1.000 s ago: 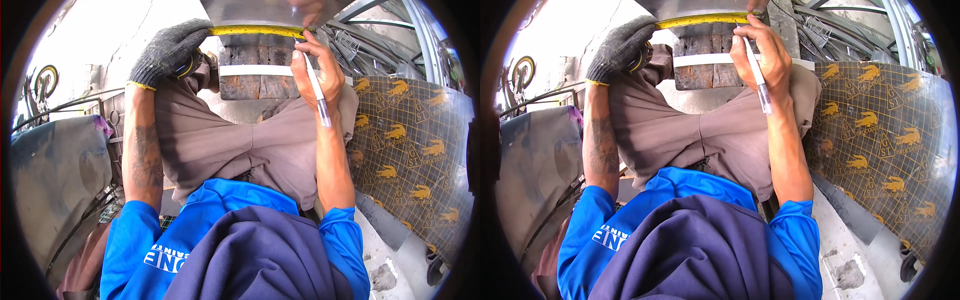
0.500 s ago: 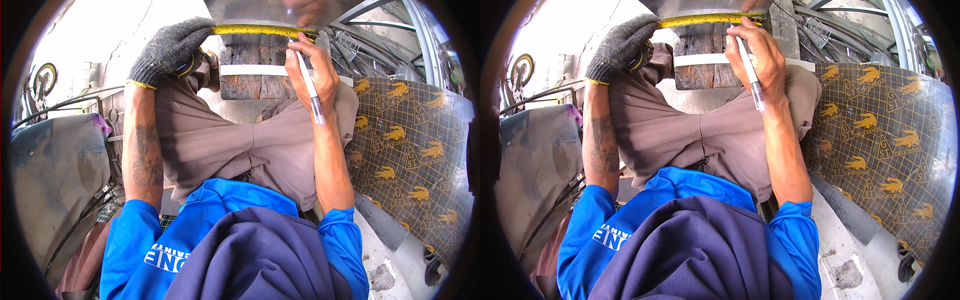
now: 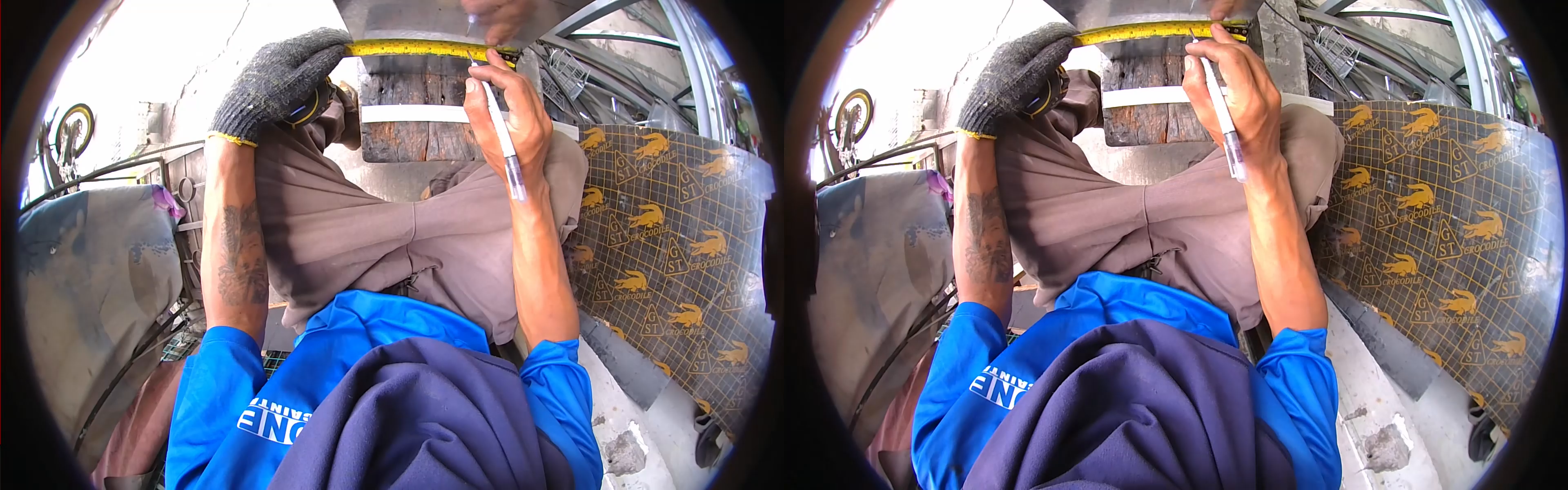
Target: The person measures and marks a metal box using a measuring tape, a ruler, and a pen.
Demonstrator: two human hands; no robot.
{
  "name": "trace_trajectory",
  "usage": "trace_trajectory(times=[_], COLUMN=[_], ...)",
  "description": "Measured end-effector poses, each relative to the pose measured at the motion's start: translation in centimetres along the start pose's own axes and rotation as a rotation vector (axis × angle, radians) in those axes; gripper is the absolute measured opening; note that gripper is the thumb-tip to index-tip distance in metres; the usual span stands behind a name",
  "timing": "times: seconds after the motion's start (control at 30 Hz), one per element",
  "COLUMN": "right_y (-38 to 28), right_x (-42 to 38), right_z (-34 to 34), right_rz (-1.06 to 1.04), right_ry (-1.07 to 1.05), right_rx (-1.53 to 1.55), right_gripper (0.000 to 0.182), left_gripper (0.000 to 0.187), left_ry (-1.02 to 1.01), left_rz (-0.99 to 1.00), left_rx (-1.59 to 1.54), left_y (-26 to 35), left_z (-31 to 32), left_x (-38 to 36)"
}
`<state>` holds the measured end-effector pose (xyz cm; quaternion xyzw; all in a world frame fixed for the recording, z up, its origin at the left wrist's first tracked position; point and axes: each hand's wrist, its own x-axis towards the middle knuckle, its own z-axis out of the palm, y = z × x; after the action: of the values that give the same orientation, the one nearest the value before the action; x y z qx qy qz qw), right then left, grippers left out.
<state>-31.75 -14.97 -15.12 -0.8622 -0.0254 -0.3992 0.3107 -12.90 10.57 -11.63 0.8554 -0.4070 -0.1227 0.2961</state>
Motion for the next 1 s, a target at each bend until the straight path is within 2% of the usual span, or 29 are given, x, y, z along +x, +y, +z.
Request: trace_trajectory(times=[0.13,0.23,0.53,1.0], right_y=[-0.11,-0.11,0.04,0.16], right_x=[-0.02,-0.09,-0.25,-0.25], right_z=[0.03,0.11,0.12,0.52], right_rz=[0.001,0.000,-0.013,0.011], right_ry=[0.000,0.004,0.002,0.025], right_rx=[-0.001,-0.003,-0.065,-0.026], right_gripper=[0.017,0.018,0.019,0.023], left_gripper=[0.038,0.038,0.039,0.037], left_ry=[-0.017,0.009,-0.022,0.003], left_rz=[-0.091,-0.029,-0.091,-0.028], left_rx=[-0.050,-0.014,-0.040,-0.005], left_y=[0.53,0.42,0.38,0.48], left_z=[-0.14,-0.14,-0.22,-0.26], left_x=[-0.07,-0.06,0.03,-0.02])
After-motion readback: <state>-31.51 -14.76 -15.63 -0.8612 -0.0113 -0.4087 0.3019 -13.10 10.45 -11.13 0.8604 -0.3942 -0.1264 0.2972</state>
